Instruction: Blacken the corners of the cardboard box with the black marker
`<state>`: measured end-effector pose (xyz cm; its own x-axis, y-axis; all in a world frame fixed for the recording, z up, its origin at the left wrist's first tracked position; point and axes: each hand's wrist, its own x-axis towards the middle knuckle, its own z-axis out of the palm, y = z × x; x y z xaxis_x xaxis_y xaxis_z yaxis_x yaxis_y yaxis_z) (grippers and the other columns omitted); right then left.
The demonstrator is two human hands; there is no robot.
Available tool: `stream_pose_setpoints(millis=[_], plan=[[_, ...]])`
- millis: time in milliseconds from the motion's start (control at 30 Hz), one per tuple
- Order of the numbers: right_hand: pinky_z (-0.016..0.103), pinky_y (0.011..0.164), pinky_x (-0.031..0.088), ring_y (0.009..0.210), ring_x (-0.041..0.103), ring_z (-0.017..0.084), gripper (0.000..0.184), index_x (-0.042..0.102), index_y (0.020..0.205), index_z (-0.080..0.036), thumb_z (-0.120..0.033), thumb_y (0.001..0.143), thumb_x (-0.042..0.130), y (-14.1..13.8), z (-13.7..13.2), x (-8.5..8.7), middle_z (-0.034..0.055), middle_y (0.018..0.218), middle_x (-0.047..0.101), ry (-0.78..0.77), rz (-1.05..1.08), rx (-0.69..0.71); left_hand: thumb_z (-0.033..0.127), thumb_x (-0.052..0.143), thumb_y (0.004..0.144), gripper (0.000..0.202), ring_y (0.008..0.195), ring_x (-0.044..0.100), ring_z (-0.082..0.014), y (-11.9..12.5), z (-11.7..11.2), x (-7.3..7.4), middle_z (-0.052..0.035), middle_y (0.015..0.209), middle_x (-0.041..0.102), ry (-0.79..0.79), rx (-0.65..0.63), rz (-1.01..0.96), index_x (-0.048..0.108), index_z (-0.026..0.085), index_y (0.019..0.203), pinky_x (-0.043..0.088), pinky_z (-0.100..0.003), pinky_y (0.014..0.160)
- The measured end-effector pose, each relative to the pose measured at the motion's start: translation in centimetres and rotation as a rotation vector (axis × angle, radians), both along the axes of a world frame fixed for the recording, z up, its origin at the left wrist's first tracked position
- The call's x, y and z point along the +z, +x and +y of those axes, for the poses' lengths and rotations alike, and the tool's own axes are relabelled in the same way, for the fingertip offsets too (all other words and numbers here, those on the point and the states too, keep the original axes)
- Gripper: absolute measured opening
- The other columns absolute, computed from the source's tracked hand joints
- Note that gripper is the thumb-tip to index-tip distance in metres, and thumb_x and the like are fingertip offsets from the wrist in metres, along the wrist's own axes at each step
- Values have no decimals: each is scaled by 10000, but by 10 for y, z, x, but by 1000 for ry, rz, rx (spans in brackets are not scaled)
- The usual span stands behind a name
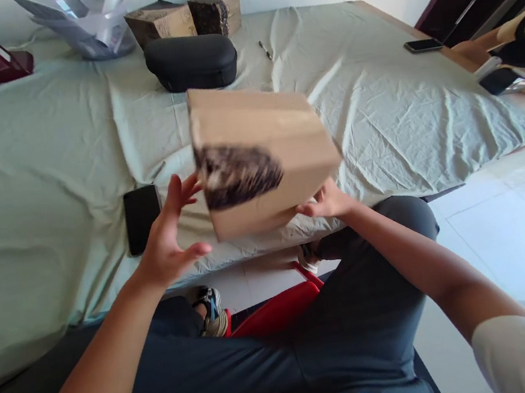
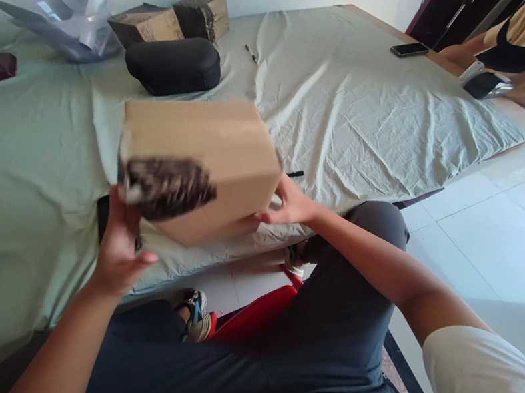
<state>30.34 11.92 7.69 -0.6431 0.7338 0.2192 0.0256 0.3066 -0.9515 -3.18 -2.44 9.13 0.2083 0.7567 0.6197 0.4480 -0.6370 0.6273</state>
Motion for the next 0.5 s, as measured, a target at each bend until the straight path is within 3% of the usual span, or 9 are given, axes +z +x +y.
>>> stream_pose_setpoints(millis=[100,200,300,500], plan=[[732,1359,356,1655,387,497,1395,364,1755,-292,-831,598,929,9,13,1,180,1750,444,503,-115,1,926,685,858,1122,1713,370,-419,5,-1,-5,-92,1828,425,-248,-132,-329,355,384,1784,416,-616,1370],[781,1363,312,1657,363,496,1413,167,1826,-360,-845,703,876,12,19,-4,161,1797,342,760,-116,22,823,677,945,906,1741,318,-399,12,-5,-5,-32,1806,469,-314,-149,-451,467,419,1729,308,-620,1431],[786,1347,338,1645,359,504,1427,130,1835,-355,-883,718,843,13,17,-9,163,1792,325,800,-183,12,605,747,988,803,1718,374,-383,18,-9,-2,-6,1769,521,-314,-77,-423,479,425,1723,259,-619,1452],[874,1300,309,1639,333,546,1397,262,1803,-374,-927,660,845,13,14,-10,164,1755,367,762,-279,-53,292,708,989,756,1701,411,-326,32,-11,6,63,1758,532,-345,98,-424,508,476,1694,255,-599,1466]])
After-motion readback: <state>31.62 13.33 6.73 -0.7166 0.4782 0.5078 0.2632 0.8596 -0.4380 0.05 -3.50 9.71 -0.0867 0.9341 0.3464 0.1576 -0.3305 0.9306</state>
